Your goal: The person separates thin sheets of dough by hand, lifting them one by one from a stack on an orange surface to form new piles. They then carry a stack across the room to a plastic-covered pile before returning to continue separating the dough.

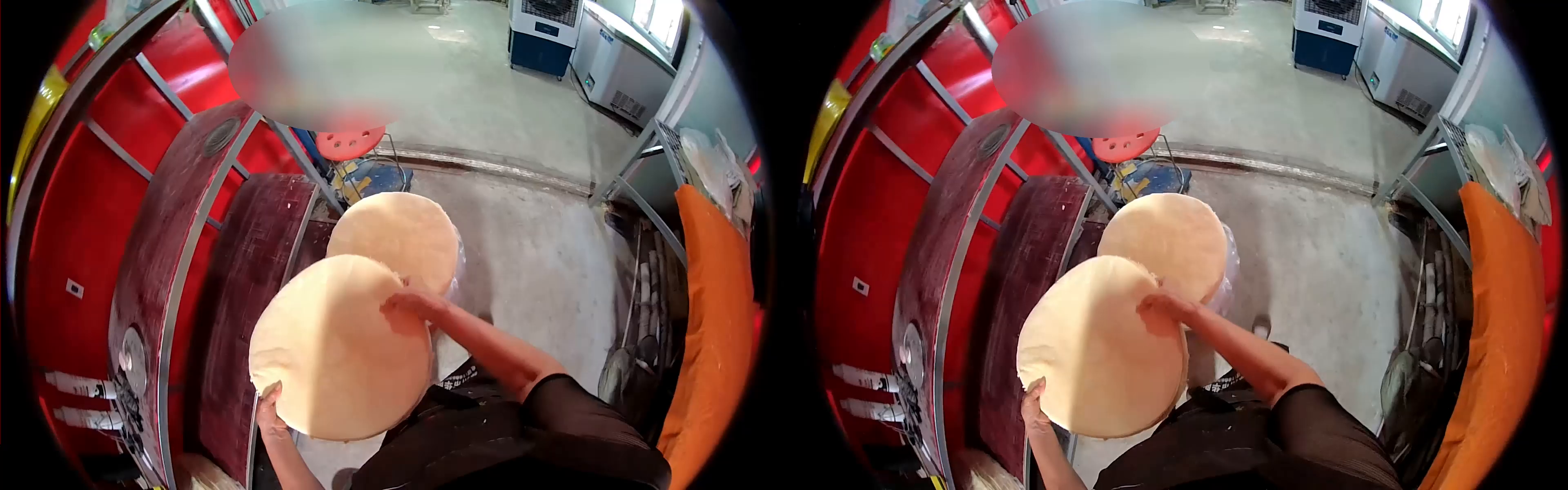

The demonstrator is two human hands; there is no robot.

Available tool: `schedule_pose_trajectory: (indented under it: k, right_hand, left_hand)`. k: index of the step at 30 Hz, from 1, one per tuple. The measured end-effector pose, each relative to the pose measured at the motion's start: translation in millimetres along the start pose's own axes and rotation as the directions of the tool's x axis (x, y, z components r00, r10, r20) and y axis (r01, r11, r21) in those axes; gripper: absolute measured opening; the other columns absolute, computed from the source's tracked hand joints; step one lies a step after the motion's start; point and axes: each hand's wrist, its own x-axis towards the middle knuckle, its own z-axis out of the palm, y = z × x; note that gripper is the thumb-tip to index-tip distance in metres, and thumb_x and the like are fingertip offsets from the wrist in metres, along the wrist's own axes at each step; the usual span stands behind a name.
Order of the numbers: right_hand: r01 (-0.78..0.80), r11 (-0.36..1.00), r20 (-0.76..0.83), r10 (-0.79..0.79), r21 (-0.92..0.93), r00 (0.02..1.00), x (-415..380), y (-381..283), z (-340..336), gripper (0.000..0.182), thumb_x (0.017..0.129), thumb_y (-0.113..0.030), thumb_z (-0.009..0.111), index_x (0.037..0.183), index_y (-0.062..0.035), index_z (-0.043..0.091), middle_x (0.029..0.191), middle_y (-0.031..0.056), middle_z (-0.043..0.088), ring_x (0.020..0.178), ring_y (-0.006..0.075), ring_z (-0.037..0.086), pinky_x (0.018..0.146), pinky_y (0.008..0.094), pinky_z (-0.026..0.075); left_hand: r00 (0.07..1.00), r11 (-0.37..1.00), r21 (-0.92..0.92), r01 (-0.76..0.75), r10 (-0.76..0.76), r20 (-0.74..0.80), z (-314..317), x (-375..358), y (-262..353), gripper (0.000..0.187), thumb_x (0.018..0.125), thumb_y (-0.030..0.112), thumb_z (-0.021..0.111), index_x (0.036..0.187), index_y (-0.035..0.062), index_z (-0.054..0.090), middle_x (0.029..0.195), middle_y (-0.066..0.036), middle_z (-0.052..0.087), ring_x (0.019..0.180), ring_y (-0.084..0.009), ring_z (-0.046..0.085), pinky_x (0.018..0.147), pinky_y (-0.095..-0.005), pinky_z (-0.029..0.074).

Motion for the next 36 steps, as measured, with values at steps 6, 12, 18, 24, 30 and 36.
schedule_pose_trajectory:
  k: [6,12,18,24,30,36]
  right_hand:
    - [0.072,0.935,-0.051,-0.095,-0.348,0.994,122,-58,-87,0.026,0.056,-0.016,0.071,0.071,0.0035,0.062,0.068,0.0086,0.061,0.064,0.0144,0.058,0.057,0.0289,0.046]
    - [0.205,0.811,0.329,-0.017,-0.547,0.944,268,-110,-150,0.036,0.05,-0.023,0.073,0.068,0.0062,0.062,0.073,0.0206,0.061,0.068,0.0307,0.06,0.057,0.034,0.045]
    - [0.183,0.765,0.445,0.147,-0.617,0.884,329,-135,-148,0.039,0.048,-0.022,0.075,0.069,0.0066,0.059,0.069,0.019,0.06,0.071,0.0279,0.06,0.062,0.0328,0.046]
    - [0.218,0.685,0.565,0.333,-0.696,0.755,403,-24,-198,0.042,0.05,-0.021,0.076,0.077,0.0074,0.062,0.077,0.0198,0.062,0.073,0.0296,0.061,0.064,0.0344,0.048]
    - [0.313,0.629,0.616,0.343,-0.711,0.709,412,-47,-179,0.043,0.048,-0.024,0.078,0.076,0.0058,0.063,0.079,0.0191,0.063,0.073,0.0295,0.062,0.063,0.036,0.048]
    - [0.141,0.656,0.545,0.466,-0.741,0.697,433,-12,-189,0.049,0.047,-0.022,0.08,0.084,0.0053,0.062,0.087,0.0185,0.062,0.08,0.0296,0.061,0.067,0.0354,0.048]
  left_hand:
    - [1.0,0.974,-0.224,0.014,-0.01,0.02,111,53,-52,0.041,0.075,0.008,0.059,0.114,-0.0024,0.048,0.11,-0.014,0.055,0.1,-0.0278,0.055,0.086,-0.0428,0.045]
    - [0.93,0.967,-0.234,-0.105,0.012,-0.367,225,75,-129,0.055,0.077,0.026,0.06,0.121,-0.001,0.041,0.119,-0.015,0.05,0.105,-0.0307,0.051,0.087,-0.0444,0.044]
    - [0.844,0.914,-0.383,-0.133,-0.099,-0.528,303,88,-179,0.051,0.082,0.029,0.054,0.123,0.0013,0.04,0.119,-0.014,0.05,0.105,-0.0301,0.051,0.085,-0.0457,0.045]
    - [0.52,0.974,-0.203,-0.097,-0.125,-0.845,264,138,-291,0.046,0.085,0.033,0.049,0.121,0.0052,0.043,0.117,-0.01,0.051,0.108,-0.0242,0.048,0.09,-0.0432,0.04]
    - [0.801,0.918,-0.381,-0.114,-0.142,-0.582,320,132,-273,0.049,0.087,0.035,0.045,0.124,0.0041,0.038,0.124,-0.011,0.045,0.112,-0.028,0.044,0.096,-0.0444,0.035]
    - [0.833,0.953,-0.271,-0.137,-0.037,-0.552,357,144,-266,0.051,0.089,0.036,0.043,0.126,0.0018,0.034,0.123,-0.012,0.044,0.112,-0.0274,0.043,0.096,-0.0432,0.035]
